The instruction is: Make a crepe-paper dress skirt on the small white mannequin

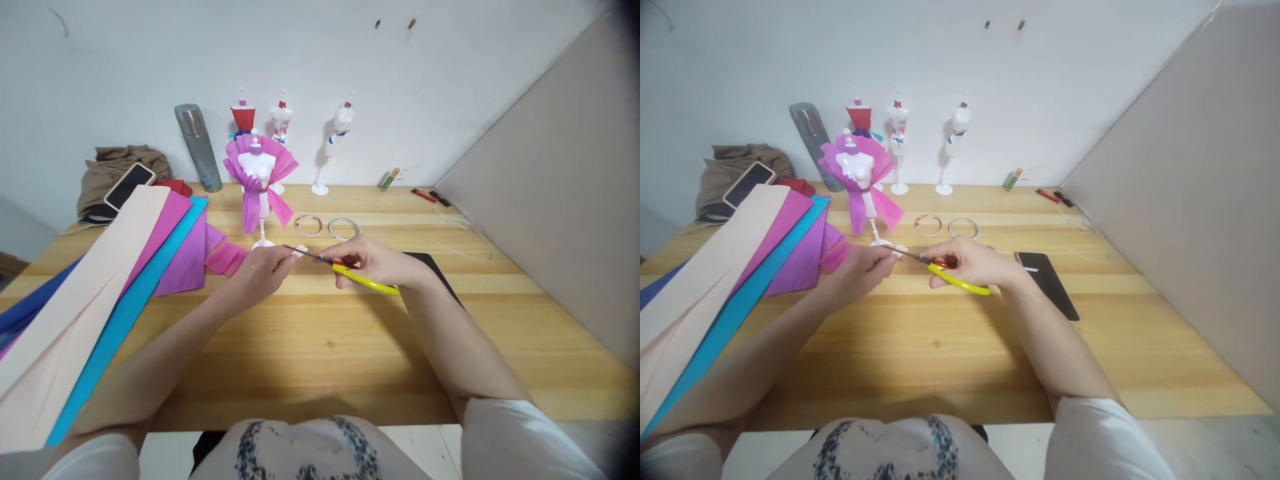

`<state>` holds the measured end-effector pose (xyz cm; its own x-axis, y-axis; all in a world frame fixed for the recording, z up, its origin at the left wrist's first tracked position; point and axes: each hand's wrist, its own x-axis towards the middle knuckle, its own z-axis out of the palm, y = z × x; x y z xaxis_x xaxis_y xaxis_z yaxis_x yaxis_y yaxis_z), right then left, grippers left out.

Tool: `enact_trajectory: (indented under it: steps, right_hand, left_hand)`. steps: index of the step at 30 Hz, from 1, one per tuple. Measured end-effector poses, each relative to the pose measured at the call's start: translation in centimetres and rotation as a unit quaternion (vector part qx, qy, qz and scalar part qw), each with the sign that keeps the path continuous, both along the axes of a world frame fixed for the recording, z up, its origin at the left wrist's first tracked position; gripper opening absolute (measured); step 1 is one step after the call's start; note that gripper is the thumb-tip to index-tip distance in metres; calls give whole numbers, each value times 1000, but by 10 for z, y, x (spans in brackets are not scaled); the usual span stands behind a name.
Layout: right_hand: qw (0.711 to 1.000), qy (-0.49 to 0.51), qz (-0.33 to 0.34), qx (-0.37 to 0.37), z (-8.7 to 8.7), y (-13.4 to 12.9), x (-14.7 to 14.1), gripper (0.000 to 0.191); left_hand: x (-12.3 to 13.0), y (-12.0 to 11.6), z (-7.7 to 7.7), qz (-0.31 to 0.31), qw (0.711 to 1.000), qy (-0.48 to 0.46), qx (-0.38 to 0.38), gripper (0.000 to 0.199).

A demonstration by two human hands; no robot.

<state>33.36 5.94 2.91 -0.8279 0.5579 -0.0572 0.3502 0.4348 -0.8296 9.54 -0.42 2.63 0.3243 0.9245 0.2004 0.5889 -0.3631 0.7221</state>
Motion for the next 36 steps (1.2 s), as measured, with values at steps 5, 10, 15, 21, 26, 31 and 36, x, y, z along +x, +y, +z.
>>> enact_trajectory:
  steps: [5, 10, 15, 21, 26, 31, 36]
  right_hand:
    - [1000, -6, 6, 17, -4, 4, 4, 55]
    - [999, -18, 11, 29, 0, 4, 7, 59]
    - [999, -35, 10, 31, 7, 2, 10, 57]
    - [999, -38, 28, 24, 11, 2, 14, 51]
    - [999, -37, 30, 13, 13, 2, 16, 51]
    - [998, -45, 38, -9, 15, 2, 17, 55]
    - [998, -43, 42, -6, 15, 3, 17, 49]
  left_hand:
    - [0, -1, -2, 7, 999, -28, -22, 37]
    - [-1, 0, -3, 7, 999, -30, -37, 38]
    - [-2, 4, -8, -2, 997, -34, -73, 40]
    - [-3, 5, -14, -18, 993, -52, -109, 42]
    - [0, 4, -13, -23, 992, -53, -114, 46]
    - [0, 3, -15, -24, 990, -52, -129, 44]
    - [-1, 3, -15, -27, 989, -60, -129, 45]
